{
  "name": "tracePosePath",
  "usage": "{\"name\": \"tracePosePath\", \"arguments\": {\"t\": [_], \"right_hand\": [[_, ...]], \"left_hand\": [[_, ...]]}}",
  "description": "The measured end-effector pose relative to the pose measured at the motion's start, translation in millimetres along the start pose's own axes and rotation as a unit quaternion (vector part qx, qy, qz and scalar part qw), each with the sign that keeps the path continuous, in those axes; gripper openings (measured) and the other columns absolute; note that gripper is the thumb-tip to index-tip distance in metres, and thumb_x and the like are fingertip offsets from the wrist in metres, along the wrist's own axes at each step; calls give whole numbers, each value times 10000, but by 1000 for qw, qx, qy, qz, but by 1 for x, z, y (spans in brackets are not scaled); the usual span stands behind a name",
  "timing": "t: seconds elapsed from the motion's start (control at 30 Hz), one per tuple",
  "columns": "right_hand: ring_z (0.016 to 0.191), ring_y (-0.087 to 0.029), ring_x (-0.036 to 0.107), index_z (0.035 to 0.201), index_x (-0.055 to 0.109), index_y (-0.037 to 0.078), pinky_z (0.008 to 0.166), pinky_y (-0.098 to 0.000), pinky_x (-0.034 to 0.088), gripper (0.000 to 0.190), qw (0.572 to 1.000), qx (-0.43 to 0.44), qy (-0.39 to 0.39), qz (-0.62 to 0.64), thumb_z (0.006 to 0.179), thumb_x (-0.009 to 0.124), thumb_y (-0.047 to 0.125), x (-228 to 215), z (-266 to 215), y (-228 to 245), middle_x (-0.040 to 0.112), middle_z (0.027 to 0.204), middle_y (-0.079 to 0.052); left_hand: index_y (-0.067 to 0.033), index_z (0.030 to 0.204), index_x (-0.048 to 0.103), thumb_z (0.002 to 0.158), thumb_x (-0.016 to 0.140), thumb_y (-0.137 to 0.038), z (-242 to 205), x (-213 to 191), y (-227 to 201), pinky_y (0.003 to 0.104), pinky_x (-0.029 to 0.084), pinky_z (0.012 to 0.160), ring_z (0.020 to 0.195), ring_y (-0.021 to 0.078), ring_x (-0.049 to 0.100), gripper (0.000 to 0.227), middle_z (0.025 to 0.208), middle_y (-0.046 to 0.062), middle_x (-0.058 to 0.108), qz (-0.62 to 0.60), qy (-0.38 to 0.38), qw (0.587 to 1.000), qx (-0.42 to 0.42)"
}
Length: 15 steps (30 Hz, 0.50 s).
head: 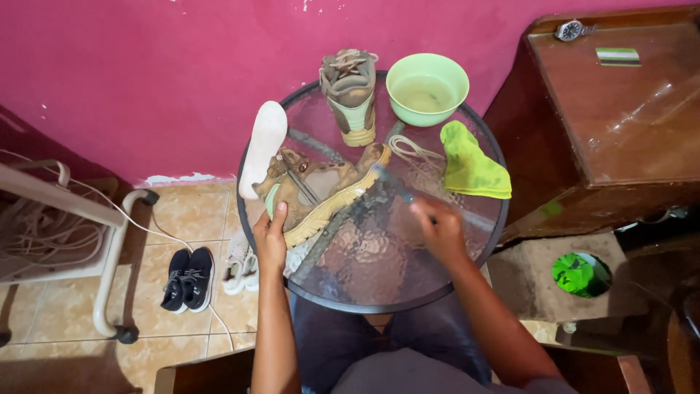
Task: Cleaning a dirty work boot using a toothbrush and a cloth on a glass table.
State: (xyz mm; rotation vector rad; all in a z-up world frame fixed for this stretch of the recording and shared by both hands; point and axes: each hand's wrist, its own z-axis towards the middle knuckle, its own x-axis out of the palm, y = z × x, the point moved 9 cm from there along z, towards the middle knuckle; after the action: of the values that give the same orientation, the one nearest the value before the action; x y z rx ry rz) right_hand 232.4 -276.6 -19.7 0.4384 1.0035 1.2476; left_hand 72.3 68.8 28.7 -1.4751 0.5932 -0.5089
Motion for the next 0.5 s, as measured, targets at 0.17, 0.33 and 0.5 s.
{"name": "tracePosePath", "arguments": {"t": [0.17, 0.33, 0.5], "right_hand": [[953, -370, 724, 1081, 809, 68, 829, -466, 570, 184, 1000, 18, -1, -24, 932, 778, 171, -11, 19, 15, 772, 971, -178], [945, -327, 741, 1064, 823, 141, 820, -410, 587, 185, 998, 6, 27, -57, 888, 819, 197, -12, 40, 44, 787, 954, -119], [979, -326, 723, 1111, 811, 160, 835, -455, 584, 200, 988, 7, 20, -150, 974, 750, 291, -18, 53, 18, 774, 1013, -122]], "left_hand": [[-82, 1005, 765, 936, 723, -353, 0, -1, -2, 376, 517, 893, 928, 159, 625, 283, 910, 86, 733, -7, 3, 1000, 8], [-88, 973, 763, 924, 743, -343, -3, -3, -13, 358, 524, 860, 878, 136, 602, 260, 870, 55, 720, -25, 5, 999, 21], [-82, 951, 752, 920, 754, -319, 0, -10, -6, 365, 502, 832, 847, 164, 578, 239, 829, 46, 675, -23, -7, 999, 30]]}}
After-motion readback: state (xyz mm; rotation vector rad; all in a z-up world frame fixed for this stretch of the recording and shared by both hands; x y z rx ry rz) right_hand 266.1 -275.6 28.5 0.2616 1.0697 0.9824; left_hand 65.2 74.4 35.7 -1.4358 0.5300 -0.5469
